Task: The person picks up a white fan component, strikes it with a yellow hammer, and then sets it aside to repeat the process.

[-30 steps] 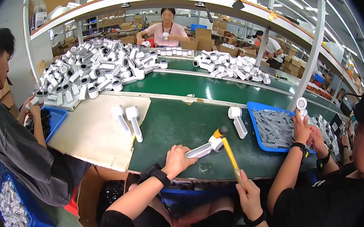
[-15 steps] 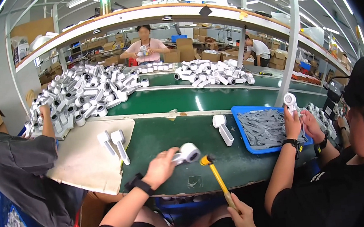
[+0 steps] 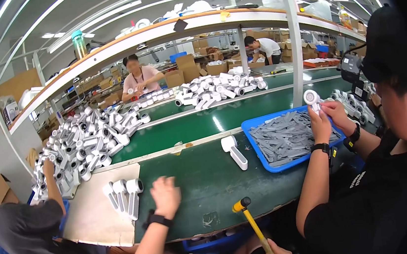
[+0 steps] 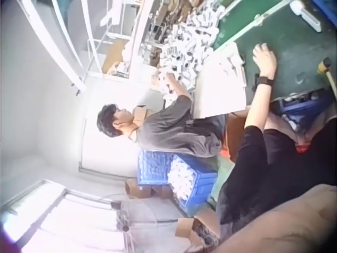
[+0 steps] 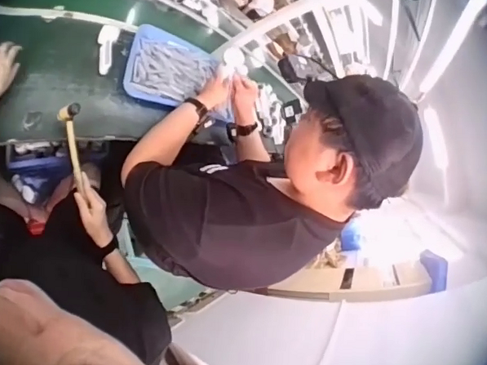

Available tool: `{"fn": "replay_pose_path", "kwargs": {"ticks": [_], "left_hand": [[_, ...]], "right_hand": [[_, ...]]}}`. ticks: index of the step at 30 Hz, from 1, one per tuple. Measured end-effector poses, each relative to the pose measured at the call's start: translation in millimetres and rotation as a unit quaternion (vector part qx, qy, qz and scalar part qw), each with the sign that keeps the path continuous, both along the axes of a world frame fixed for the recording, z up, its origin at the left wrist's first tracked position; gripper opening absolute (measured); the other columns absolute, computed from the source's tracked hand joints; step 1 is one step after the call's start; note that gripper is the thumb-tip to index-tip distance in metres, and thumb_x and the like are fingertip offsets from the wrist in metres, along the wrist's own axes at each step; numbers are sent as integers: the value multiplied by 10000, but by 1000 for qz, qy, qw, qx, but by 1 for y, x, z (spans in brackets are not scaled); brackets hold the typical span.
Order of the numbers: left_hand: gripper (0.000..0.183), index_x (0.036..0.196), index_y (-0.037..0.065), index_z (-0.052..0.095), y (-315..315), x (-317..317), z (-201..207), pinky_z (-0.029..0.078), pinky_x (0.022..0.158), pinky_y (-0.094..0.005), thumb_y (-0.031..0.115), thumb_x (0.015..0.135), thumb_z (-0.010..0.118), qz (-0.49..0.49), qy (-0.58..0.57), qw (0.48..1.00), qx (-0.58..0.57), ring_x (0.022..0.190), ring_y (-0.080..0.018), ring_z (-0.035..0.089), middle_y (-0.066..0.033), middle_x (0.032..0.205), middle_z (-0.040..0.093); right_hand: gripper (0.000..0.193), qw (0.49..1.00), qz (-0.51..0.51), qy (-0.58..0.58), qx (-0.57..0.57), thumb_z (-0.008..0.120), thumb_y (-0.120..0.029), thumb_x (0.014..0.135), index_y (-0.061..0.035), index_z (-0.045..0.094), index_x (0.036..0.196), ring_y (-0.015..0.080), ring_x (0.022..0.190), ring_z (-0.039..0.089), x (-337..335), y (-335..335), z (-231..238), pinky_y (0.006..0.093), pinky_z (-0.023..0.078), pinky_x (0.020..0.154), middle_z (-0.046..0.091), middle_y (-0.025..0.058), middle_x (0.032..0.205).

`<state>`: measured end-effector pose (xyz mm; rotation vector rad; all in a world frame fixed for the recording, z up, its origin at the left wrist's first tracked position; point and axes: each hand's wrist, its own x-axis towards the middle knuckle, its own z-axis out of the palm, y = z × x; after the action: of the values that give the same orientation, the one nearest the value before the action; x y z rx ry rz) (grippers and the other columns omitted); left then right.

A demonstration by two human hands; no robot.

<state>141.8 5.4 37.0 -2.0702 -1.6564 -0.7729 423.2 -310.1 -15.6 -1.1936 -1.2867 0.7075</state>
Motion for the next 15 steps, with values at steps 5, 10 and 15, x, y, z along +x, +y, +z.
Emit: {"fn": "replay_pose_path", "kwargs": {"ticks": [5, 10, 15], "left_hand": [[561, 1283, 100, 578, -1, 150, 20, 458, 1001, -491, 361, 816, 748, -199, -116, 966, -119, 1246, -409, 464, -238, 1349, 484], [894, 1400, -2, 400, 24, 233, 20, 497, 926, -495, 503, 758, 764, -98, -132, 977, -135, 1202, -391, 513, -231, 1286, 531], [737, 1356, -18, 413, 53, 221, -18, 544, 815, -484, 317, 774, 717, -73, -161, 974, -143, 987, -365, 656, -198, 1064, 643]], "right_hand": [[442, 999, -24, -20, 41, 609, -27, 947, 16, 526, 1379, 51, 583, 424, -7, -5, 9, 224, 364, 522, 508, -30, 738], [452, 998, -55, -11, 34, 607, -28, 951, 22, 514, 1390, 52, 589, 431, -6, -17, 3, 224, 372, 528, 524, -28, 754], [472, 998, -54, -21, 27, 603, -28, 953, 18, 495, 1410, 46, 591, 426, 1, -24, -3, 217, 371, 528, 513, -30, 752]]}}
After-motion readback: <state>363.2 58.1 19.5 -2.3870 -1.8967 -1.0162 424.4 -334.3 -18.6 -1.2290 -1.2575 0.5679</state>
